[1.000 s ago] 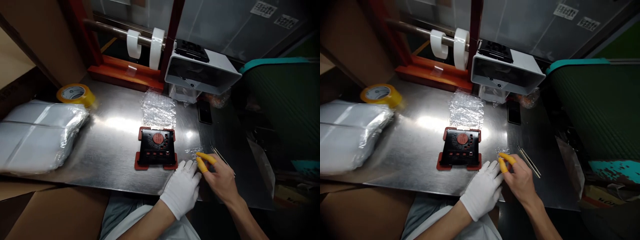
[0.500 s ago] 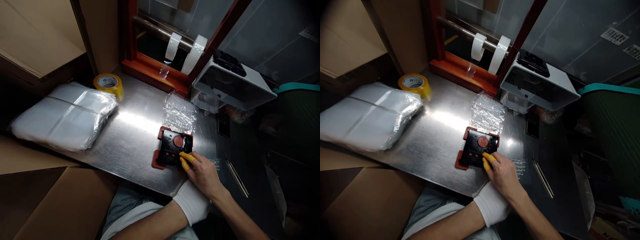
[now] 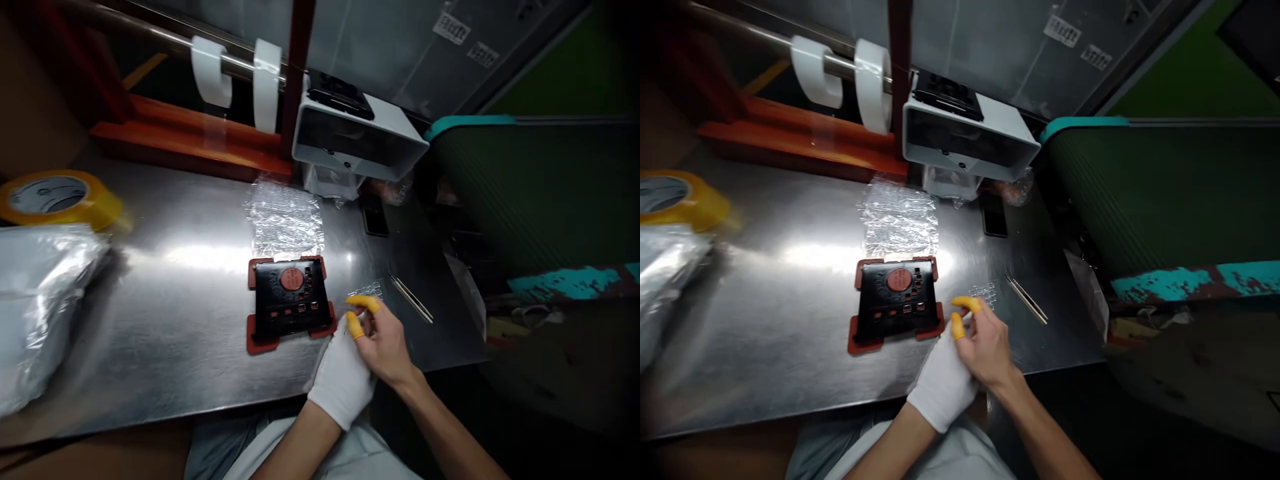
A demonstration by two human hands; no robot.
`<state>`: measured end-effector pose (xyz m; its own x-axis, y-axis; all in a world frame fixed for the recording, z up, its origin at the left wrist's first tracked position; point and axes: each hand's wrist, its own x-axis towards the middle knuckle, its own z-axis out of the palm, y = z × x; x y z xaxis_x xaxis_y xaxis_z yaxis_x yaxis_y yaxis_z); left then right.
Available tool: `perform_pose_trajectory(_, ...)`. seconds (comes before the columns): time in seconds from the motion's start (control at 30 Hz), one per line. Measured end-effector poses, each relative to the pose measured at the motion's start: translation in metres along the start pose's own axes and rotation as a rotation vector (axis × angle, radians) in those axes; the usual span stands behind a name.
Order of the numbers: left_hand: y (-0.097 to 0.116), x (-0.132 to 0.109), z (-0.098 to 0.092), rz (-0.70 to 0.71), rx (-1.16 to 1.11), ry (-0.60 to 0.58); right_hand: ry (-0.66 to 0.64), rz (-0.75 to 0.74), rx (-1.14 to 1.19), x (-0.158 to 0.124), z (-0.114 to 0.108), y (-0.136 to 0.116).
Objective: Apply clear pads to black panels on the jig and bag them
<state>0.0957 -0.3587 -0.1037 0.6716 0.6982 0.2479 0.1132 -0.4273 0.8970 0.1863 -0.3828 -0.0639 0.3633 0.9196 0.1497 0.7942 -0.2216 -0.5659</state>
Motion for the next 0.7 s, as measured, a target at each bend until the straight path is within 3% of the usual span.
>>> perform_pose_trajectory(0.13,-0.003,-0.008,-0.007,0.104,0.277,-0.24,0.013,0.106,-0.041,-0.015,-0.041,0.062)
perform_pose_trajectory(0.23,-0.001,-0.006,-0.006,0.099,0.469,-0.314,-0.05,0.071,-0.079,-0.017,-0.051,0.092)
perform_pose_trajectory(0.43,0.0,-0.004,0.002,0.077,0.54,-0.347,-0.114,-0.03,-0.138,-0.01,-0.043,0.11)
perform_pose_trajectory(0.57,0.002,-0.001,-0.001,0.054,0.548,-0.38,-0.099,0.119,0.01,-0.007,-0.051,0.116)
perform_pose_trajectory(0.7,0.009,0.003,-0.007,0.034,0.554,-0.375,-0.262,0.241,0.088,-0.005,-0.062,0.123)
